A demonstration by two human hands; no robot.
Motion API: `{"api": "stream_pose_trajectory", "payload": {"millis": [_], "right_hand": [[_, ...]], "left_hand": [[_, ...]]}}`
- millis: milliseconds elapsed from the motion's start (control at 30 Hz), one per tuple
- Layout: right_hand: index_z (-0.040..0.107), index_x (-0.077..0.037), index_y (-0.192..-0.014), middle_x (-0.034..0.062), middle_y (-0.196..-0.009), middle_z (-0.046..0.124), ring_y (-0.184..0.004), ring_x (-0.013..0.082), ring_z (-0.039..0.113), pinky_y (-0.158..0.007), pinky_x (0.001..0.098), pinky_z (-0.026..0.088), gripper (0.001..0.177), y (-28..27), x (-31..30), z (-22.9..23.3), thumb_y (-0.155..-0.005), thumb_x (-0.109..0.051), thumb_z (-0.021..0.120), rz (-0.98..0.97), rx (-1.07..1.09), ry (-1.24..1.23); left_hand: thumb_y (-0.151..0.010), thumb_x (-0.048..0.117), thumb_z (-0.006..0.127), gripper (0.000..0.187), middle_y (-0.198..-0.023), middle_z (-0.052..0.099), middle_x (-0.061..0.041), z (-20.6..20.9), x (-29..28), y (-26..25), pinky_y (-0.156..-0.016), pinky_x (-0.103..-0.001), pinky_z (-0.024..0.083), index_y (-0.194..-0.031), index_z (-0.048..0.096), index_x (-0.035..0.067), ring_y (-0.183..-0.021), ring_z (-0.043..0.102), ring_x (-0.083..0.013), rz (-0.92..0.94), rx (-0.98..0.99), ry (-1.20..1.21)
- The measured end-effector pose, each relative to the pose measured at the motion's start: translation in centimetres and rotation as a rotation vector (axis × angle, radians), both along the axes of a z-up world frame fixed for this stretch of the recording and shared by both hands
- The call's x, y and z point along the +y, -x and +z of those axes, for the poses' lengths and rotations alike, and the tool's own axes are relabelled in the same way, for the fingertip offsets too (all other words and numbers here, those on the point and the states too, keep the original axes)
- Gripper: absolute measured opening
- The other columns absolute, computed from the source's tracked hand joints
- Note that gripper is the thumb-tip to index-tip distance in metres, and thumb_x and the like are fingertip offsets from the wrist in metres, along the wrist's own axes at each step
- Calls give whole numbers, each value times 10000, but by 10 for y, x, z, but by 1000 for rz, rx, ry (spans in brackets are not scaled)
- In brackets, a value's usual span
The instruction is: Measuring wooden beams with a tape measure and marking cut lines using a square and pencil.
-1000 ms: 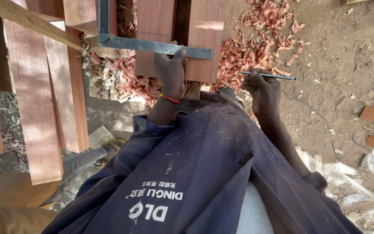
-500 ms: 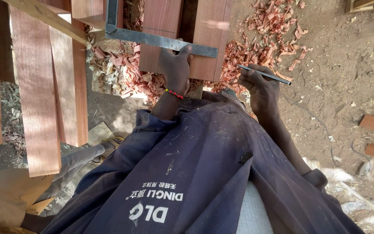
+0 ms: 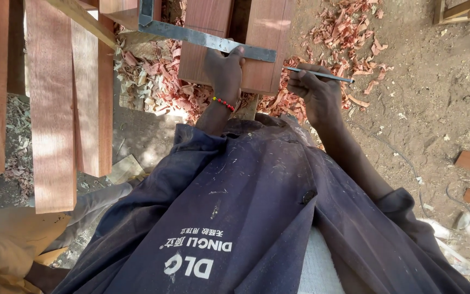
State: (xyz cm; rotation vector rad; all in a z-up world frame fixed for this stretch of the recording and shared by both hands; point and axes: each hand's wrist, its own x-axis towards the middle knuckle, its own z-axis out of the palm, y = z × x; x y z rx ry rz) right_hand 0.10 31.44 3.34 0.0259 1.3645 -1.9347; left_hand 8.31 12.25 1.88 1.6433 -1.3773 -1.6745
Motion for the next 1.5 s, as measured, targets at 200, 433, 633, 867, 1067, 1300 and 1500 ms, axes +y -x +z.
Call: {"api": "stream_pose_trajectory", "payload": {"millis": [200,433,633,867,1067,1300,1500], "right_hand": [[731,14,-1088,123,-925,755,-854,231,753,-833,334,674,216,-1,-17,-1,-923,-125,734,-2,12,-143],[774,-51,-1028,63,-992,756,-956,197,727,-907,305,642,278,-7,-32,-19,-840,-253,809,-31,68,-269],[779,-29,-993,88,-1008,761,-977,234,713,-875,319,622,207,-11,-41,-30,-827,-148,813,-155,56,-273],[784,-42,-946,80,-988,788,-958,228,735,-924,352,612,160,-17,-44,-30,-817,-127,825,-174,46,-275],[791,-27,-963,58,-910,779,-873,188,720,-836,321,596,199,-18,-45,-35,-820,-162,826,-172,120,-278],[800,-27,-977,85,-941,798,-908,210,758,-844,314,657,205,-20,-45,-34,-821,-158,823,-200,139,-284],[797,-28,-958,82,-909,787,-878,206,758,-823,314,674,199,-20,-46,-37,-823,-172,831,-222,151,-294]], "left_hand": [[-858,92,781,375,-650,672,-104,-9,-1,1,-476,-329,434,-800,411,118,-536,557,-118,-2,-5,39],[-878,123,786,382,-607,664,-75,-10,0,0,-437,-323,440,-748,426,128,-471,539,-109,-55,-54,104],[-856,174,806,418,-668,742,-77,-12,1,-2,-450,-324,426,-730,409,140,-487,548,-97,-75,-104,137],[-869,142,789,327,-625,726,-72,-12,0,-1,-402,-291,446,-738,492,98,-445,582,-98,-74,-70,135],[-881,129,766,304,-677,745,-116,-15,-1,0,-394,-289,503,-776,485,84,-488,658,-110,-62,-15,99],[-890,119,756,297,-684,732,-119,-21,-2,-1,-400,-307,510,-816,471,79,-490,647,-126,-59,25,98],[-890,97,743,254,-692,740,-126,-20,-1,0,-413,-310,530,-820,500,67,-499,664,-129,-52,58,87]]}}
